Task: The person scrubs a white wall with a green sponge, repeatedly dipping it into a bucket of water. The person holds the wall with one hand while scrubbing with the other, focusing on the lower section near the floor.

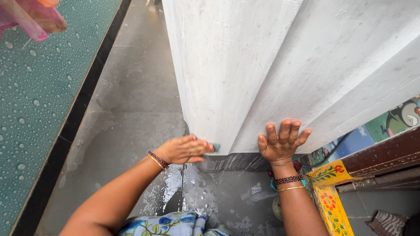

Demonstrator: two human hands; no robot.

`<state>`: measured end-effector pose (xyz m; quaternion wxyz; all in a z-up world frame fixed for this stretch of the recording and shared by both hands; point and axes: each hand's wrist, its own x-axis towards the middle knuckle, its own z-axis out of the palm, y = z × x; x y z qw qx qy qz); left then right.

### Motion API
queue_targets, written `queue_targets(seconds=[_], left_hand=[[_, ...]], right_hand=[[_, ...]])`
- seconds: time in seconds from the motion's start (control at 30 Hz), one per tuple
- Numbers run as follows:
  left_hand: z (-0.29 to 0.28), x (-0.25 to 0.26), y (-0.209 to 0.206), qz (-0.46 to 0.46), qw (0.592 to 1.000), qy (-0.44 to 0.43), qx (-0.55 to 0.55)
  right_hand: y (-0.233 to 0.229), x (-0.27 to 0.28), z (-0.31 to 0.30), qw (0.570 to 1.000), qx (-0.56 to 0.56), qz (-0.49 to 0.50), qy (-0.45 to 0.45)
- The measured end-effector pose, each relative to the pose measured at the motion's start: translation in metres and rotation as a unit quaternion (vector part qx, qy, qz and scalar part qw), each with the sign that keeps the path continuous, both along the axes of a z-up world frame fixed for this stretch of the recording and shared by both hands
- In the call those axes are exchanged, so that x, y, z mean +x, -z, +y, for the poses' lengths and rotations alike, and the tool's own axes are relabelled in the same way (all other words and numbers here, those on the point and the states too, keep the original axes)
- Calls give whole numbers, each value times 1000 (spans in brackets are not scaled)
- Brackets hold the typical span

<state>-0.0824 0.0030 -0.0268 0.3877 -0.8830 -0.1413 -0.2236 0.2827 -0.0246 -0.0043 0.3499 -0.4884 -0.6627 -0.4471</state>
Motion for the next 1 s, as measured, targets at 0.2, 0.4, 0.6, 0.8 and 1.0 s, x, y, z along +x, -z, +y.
queue_targets(seconds=[0.2, 0.4, 0.6, 0.8, 1.0], left_hand=[[37, 31, -169, -255, 966, -16, -31], [15, 56, -162, -212, 967, -124, -66], [-29, 46, 4, 28, 993, -95, 59], [-40, 51, -34, 134, 982, -108, 75], [0, 61, -201, -99, 984, -124, 80]], right_hand=[[4, 0, -2, 1000, -6, 5, -3], [3, -4, -1, 1000, -8, 25, -16], [7, -1, 2, 1000, -5, 22, -16], [1, 5, 1, 1000, -5, 11, -14], [4, 7, -11, 999, -22, 26, -40]])
